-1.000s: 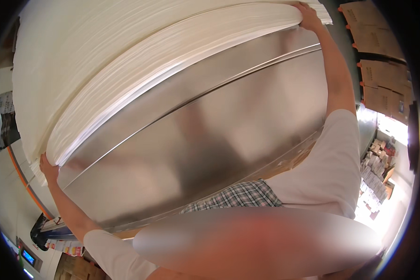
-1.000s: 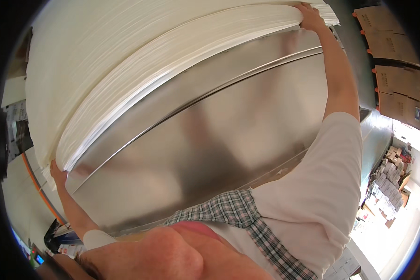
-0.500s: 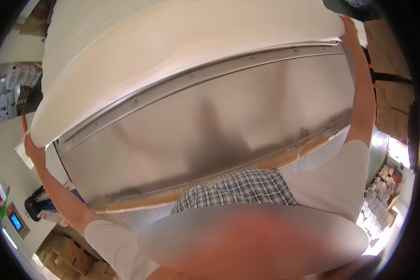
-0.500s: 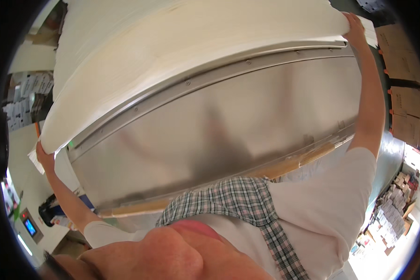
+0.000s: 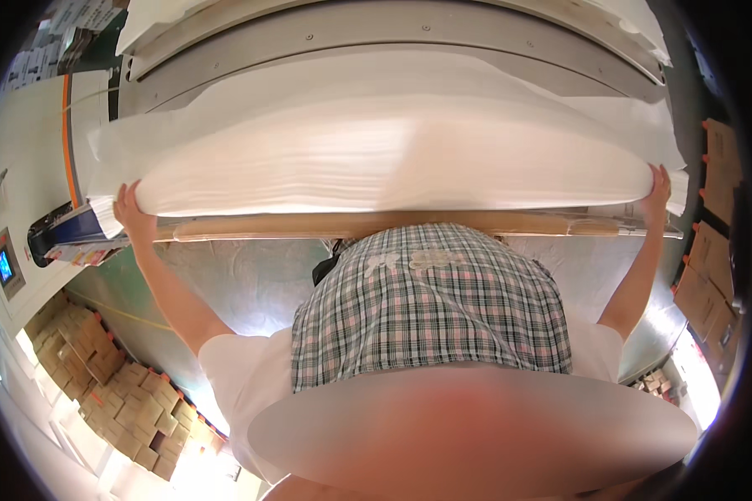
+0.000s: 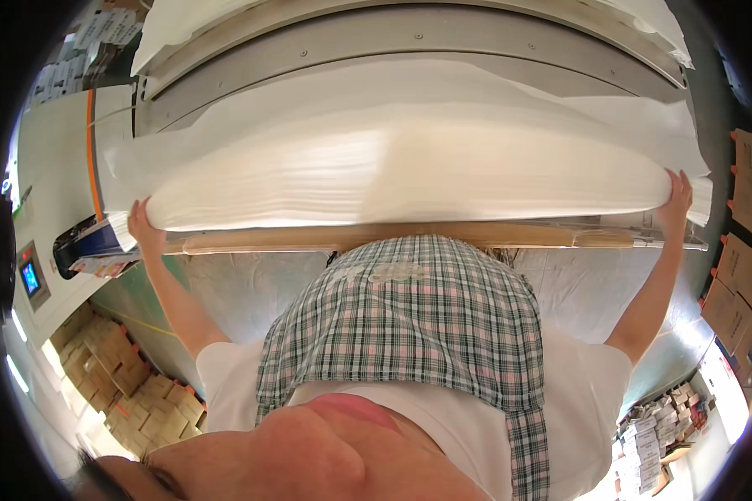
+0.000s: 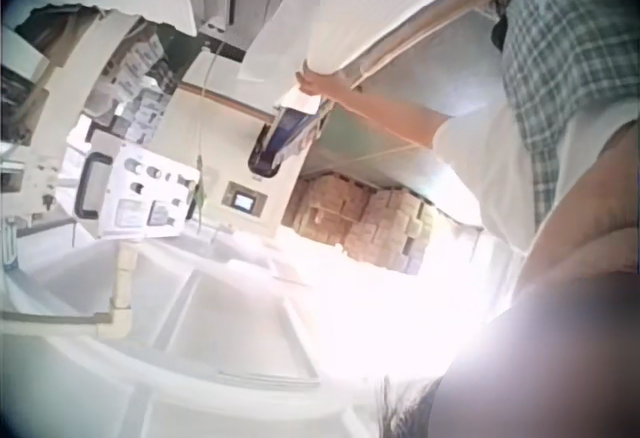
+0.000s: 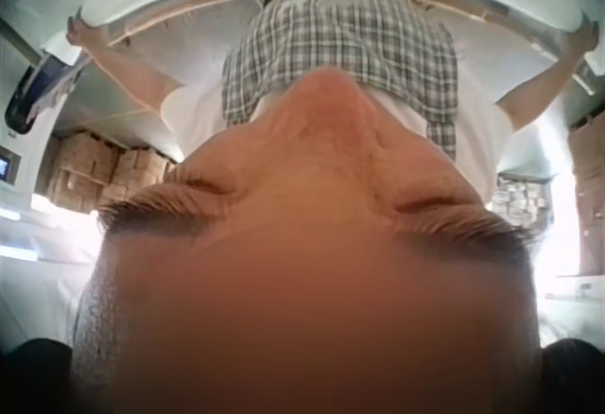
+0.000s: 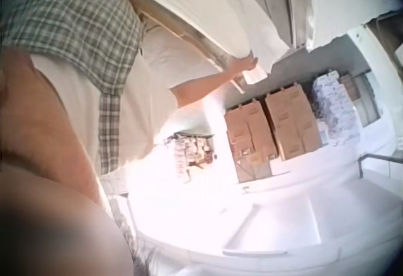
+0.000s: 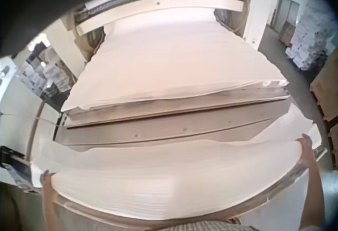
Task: Aligning and stacking large stacks of white paper sheets on an industrial processing machine.
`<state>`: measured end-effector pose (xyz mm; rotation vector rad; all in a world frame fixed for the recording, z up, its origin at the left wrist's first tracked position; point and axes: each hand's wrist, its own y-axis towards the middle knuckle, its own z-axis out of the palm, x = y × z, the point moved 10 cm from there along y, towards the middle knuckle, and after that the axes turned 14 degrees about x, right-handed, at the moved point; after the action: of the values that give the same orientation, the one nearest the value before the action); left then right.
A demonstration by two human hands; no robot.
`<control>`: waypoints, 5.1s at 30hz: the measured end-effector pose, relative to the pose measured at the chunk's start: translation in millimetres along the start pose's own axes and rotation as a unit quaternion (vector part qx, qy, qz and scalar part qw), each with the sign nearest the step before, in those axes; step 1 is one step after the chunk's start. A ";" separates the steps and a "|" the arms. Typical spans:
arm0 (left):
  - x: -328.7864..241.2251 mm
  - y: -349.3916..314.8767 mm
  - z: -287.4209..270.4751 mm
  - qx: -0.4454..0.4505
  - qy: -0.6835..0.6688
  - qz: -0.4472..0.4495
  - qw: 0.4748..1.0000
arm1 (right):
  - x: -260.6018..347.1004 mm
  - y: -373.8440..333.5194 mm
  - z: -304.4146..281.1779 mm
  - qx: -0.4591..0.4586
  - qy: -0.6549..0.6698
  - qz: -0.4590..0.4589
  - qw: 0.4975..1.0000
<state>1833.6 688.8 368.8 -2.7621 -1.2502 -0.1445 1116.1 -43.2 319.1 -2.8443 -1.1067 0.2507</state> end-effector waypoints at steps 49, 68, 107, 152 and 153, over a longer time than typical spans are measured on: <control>-151.1 2.8 41.1 -0.004 -0.085 0.120 0.989 | 717.2 16.1 -119.7 0.018 0.220 -0.515 0.828; 246.3 74.5 81.1 -0.082 -0.278 -0.041 0.956 | 752.4 -3.9 -126.5 0.040 0.321 -0.397 0.859; 281.6 10.7 157.9 0.014 -0.048 0.014 0.999 | 593.1 10.4 -76.9 -0.014 0.177 -0.154 0.972; 165.5 16.5 167.4 0.197 -0.079 -0.120 0.970 | 338.2 88.6 42.0 0.327 0.463 -0.026 0.823; 154.8 19.2 174.5 0.189 -0.142 0.012 0.972 | 367.5 83.2 38.7 0.357 0.455 -0.049 0.815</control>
<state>1957.2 814.8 215.1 -2.5204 -1.1536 0.4590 1431.1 144.8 224.8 -1.8167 -0.6981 -0.5449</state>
